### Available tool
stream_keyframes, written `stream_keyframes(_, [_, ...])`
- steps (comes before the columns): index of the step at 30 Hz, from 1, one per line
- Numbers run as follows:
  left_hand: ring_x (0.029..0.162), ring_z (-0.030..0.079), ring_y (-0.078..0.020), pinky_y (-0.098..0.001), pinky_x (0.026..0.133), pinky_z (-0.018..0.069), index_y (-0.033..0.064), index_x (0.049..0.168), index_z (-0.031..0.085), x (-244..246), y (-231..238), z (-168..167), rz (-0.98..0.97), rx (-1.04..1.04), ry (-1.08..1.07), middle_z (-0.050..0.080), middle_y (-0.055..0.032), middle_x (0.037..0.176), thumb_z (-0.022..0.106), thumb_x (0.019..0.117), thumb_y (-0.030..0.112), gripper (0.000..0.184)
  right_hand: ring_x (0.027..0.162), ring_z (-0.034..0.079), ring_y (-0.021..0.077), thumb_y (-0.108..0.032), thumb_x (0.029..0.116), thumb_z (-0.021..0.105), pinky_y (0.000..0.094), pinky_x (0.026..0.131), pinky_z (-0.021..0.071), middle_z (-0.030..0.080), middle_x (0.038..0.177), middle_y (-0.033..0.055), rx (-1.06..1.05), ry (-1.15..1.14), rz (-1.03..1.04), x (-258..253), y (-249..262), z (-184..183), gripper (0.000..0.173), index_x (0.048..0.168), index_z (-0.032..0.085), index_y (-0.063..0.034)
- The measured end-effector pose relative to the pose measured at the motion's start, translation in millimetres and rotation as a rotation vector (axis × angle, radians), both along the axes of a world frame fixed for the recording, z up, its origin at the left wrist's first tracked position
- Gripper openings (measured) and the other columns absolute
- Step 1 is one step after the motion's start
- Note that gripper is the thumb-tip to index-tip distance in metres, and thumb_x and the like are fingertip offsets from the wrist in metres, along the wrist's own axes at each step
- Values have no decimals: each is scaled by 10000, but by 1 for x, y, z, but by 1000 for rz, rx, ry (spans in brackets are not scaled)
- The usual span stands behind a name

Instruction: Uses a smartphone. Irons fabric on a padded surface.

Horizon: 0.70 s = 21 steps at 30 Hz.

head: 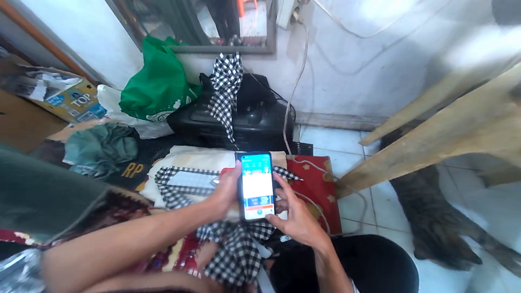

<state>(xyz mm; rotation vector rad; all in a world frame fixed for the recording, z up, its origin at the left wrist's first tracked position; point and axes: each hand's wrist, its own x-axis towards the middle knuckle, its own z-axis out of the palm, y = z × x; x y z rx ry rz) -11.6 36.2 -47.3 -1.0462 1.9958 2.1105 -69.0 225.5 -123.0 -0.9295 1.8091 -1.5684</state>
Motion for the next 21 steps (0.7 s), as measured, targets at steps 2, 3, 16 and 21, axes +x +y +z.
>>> stream_keyframes(2, [1010, 706, -205, -394, 860, 582, 65, 1359, 531, 0, 0, 1, 4, 2, -1, 706, -119, 1121, 165, 1105, 494, 619, 1015, 719, 150, -49, 856, 721, 296, 856, 608, 583, 1419, 167, 3, 3, 3, 0, 0, 0, 972, 1637, 143, -69])
stream_keyframes(3, [1007, 706, -205, -395, 856, 584, 65, 1357, 533, 0, 0, 0, 6, -1, -1, 705, -121, 1119, 165, 1104, 496, 620, 1014, 719, 150, -46, 857, 717, 296, 855, 607, 581, 1422, 171, 3, 7, 4, 0, 0, 0, 969, 1638, 144, -69])
stream_keyframes(16, [1037, 696, -219, -412, 882, 574, 78, 1361, 540, 1, -2, -4, -5, -16, -11, 698, -125, 1149, 172, 1098, 519, 632, 1006, 717, 142, -77, 855, 723, 285, 855, 601, 591, 1404, 176, 15, 19, 1, 0, -1, -2, 977, 1640, 142, -83])
stream_keyframes(21, [1041, 698, -216, -408, 878, 574, 93, 1361, 537, 1, -3, -5, -15, -26, -16, 700, -116, 1157, 151, 1099, 515, 629, 1011, 715, 144, -83, 860, 713, 288, 861, 600, 595, 1399, 164, 27, 21, 5, 0, 0, -2, 968, 1642, 143, -88])
